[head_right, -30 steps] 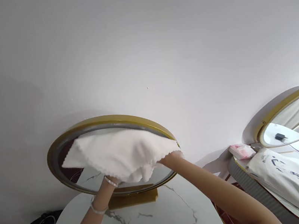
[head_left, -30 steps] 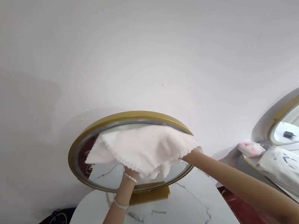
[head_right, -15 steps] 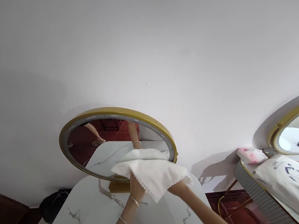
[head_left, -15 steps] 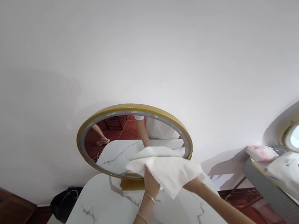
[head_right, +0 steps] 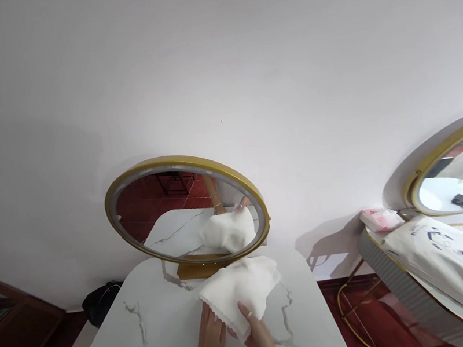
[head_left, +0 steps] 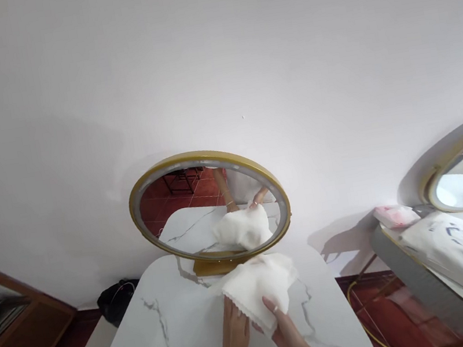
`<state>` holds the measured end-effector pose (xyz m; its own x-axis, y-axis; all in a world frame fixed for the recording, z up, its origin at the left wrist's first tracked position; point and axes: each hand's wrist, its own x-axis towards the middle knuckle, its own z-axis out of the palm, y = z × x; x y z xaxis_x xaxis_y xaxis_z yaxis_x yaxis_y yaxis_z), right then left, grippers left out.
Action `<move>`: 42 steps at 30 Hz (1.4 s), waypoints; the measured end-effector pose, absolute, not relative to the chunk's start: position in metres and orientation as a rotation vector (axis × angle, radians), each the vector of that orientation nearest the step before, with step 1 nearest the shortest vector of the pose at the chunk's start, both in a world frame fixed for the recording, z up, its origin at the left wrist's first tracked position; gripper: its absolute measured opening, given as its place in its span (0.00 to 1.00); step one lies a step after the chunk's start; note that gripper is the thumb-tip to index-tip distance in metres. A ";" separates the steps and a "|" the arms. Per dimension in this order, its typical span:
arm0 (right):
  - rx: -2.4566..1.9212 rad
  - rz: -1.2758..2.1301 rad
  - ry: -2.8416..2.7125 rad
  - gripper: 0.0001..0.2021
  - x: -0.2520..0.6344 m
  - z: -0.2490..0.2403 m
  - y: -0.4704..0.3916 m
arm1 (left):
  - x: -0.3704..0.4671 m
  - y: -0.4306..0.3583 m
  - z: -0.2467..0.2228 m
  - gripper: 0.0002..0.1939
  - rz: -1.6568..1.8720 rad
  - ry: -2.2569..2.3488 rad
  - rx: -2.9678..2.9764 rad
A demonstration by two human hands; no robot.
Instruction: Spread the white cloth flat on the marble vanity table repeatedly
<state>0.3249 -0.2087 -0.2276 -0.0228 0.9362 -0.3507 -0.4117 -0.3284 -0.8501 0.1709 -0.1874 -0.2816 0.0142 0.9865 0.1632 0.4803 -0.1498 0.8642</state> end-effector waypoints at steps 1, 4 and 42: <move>-1.130 1.617 -0.558 0.30 0.328 -0.228 -0.212 | 0.173 -0.196 -0.285 0.22 1.080 1.523 1.667; -1.099 1.663 -0.349 0.31 0.345 -0.232 -0.222 | 0.179 -0.212 -0.290 0.30 1.224 1.619 1.330; -1.393 1.127 -0.675 0.21 0.515 -0.117 -0.301 | 0.163 -0.232 -0.090 0.24 0.689 1.515 1.545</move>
<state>0.5155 -0.3006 -0.1166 0.3707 0.8969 -0.2409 -0.2112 -0.1712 -0.9623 0.1627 -0.2317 -0.0903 0.1172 0.9783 -0.1708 0.5144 0.0873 0.8531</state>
